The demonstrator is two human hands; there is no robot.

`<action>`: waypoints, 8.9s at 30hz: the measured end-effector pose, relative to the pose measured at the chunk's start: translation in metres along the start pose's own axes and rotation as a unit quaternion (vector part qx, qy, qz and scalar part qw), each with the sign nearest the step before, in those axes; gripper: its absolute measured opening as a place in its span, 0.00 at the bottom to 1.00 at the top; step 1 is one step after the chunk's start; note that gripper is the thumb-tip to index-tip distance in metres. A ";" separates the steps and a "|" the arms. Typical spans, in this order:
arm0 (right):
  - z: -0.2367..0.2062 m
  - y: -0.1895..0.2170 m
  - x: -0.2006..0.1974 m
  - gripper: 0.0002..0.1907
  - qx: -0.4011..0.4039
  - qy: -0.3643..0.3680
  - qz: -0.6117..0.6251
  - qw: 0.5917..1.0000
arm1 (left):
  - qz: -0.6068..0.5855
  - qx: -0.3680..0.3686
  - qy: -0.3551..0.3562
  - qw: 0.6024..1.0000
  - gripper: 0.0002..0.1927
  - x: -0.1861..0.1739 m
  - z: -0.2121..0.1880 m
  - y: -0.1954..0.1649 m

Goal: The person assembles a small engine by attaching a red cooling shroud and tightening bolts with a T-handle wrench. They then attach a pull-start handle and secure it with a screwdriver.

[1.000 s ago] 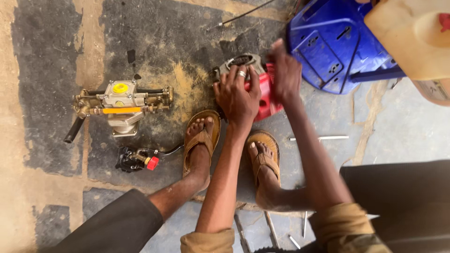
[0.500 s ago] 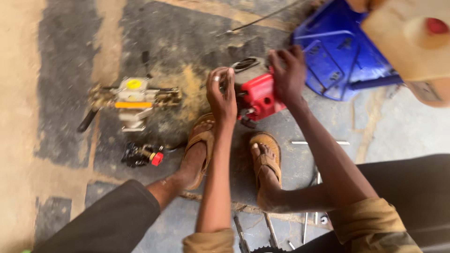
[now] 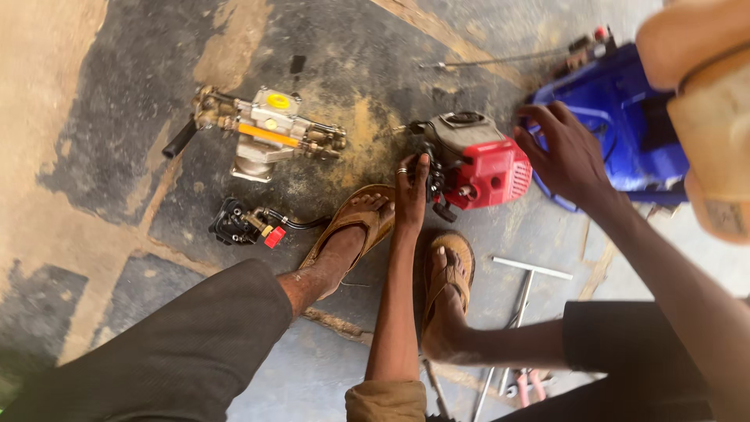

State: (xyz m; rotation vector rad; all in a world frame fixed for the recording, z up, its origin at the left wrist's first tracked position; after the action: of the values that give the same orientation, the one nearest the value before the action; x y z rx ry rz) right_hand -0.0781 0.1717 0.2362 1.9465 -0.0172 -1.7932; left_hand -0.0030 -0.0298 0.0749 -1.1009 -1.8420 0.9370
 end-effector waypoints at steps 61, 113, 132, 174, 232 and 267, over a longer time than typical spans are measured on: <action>0.077 0.021 0.084 0.69 -0.014 0.283 0.060 0.957 | 0.322 -0.068 0.106 0.938 0.54 -0.011 0.073 -0.007; 0.049 -0.070 0.115 0.46 0.171 0.157 0.296 0.927 | 0.305 -0.095 -0.080 0.944 0.31 -0.001 0.162 0.030; -0.042 -0.085 0.108 0.39 0.098 0.007 0.156 0.983 | 0.526 0.387 0.224 0.724 0.39 0.158 0.058 -0.034; -0.012 -0.054 0.109 0.40 0.080 0.120 -0.062 0.988 | 0.547 0.429 0.285 0.660 0.17 0.155 0.036 0.009; 0.074 0.351 0.374 0.21 -0.185 0.481 0.224 0.827 | 0.847 0.203 0.383 0.307 0.25 -0.126 -0.004 0.163; 0.017 -0.110 0.093 0.11 -0.003 0.025 0.207 0.978 | 0.564 0.384 0.288 0.672 0.40 0.172 0.078 0.037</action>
State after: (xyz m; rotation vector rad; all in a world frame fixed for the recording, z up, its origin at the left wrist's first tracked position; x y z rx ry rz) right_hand -0.1161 0.2316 0.1100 1.8199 -0.3707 -1.4669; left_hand -0.1143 0.1255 0.0517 -1.6389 0.0262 1.5501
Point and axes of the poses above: each hand's wrist, its own z-axis towards the middle knuckle, its own x-axis out of the palm, y = z × x, the point moved 10 cm from there along z, towards the middle knuckle, and after that the axes turned 2 degrees about -x, right-handed, at the moved point
